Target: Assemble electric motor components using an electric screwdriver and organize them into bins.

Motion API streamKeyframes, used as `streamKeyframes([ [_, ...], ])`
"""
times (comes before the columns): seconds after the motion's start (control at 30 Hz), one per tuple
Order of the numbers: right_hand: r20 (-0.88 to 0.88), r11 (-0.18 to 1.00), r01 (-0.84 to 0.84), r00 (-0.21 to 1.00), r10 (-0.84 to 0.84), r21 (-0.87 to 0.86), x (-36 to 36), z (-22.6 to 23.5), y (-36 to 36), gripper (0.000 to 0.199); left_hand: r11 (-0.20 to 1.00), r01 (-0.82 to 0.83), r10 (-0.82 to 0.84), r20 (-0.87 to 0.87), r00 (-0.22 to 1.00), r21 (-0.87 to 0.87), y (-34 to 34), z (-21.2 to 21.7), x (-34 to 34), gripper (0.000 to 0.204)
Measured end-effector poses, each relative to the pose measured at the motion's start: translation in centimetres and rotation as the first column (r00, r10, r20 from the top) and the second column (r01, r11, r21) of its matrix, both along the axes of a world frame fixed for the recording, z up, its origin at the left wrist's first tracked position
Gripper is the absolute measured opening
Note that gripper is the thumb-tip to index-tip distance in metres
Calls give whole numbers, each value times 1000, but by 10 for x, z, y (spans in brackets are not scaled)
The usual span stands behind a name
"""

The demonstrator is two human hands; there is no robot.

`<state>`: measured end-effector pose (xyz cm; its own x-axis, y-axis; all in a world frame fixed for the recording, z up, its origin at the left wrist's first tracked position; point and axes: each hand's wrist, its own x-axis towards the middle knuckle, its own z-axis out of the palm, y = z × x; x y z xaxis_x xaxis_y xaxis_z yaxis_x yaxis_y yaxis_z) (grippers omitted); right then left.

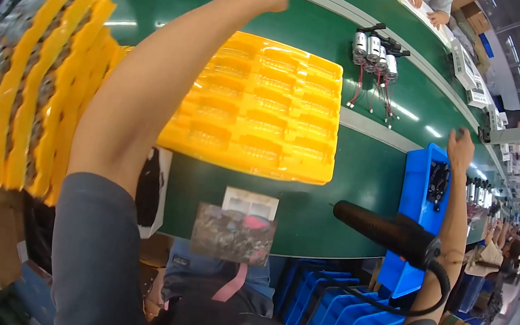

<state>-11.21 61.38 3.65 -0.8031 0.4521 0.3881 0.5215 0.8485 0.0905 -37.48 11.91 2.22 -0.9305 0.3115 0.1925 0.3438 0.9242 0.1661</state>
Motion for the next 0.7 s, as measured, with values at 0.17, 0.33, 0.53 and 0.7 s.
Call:
streamKeyframes([
  [0.17,115,990,66,992,-51,-126,71,-76,29,40,976,-142,146,17,989,-163,-66,16,61,29],
  [0.33,185,967,-172,961,207,-185,129,-159,98,39,928,-207,214,-13,977,-309,-67,-28,113,48],
  [0.53,135,970,153,982,-129,-191,135,-103,8,50,920,-168,135,-115,984,-355,-95,-30,136,58],
  [0.7,180,967,31,983,16,-252,162,-113,24,43,960,-164,133,-147,980,-226,-103,-58,126,58],
])
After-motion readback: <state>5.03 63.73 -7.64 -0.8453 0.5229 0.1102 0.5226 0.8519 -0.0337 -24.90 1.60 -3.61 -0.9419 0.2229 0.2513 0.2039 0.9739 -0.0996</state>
